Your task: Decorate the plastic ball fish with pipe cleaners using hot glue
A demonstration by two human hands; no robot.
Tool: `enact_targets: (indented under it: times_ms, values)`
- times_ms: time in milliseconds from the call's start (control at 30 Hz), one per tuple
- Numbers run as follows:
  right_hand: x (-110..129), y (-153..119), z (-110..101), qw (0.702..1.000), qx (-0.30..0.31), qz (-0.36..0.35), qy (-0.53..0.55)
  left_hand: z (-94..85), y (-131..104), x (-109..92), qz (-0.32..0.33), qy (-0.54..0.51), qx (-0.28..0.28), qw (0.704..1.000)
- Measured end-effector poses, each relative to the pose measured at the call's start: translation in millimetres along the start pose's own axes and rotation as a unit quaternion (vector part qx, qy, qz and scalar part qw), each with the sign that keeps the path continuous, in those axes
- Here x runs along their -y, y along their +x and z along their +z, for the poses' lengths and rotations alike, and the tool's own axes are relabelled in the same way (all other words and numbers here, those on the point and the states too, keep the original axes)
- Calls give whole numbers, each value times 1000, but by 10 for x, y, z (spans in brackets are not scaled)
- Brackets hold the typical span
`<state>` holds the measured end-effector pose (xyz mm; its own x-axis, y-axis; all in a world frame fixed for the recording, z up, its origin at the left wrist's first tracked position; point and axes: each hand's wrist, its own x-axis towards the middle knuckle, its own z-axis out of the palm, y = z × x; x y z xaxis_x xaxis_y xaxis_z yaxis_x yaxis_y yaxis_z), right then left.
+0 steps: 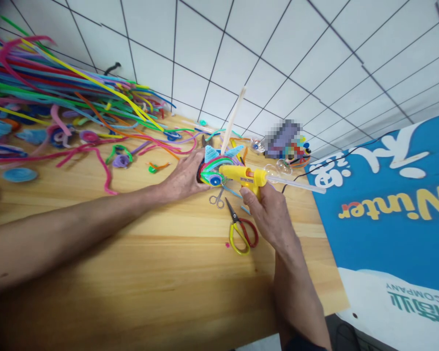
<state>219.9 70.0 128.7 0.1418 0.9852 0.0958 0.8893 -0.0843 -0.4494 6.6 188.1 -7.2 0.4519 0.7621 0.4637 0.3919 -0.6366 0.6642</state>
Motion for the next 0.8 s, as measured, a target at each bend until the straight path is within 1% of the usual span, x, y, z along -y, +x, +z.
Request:
enact_targets:
  times_ms: [233,533,800]
  values:
    - [-27,2,1,1000,8,-25,-13,0,2,-1,-4,0,-6,1000]
    - [-12,0,0,1000,5,-5,2,-9,-3,-9,1,-5,-2,1000]
    - [-33,4,10,1000,7,-19,-5,6,6,-15,-5,0,-14,1000]
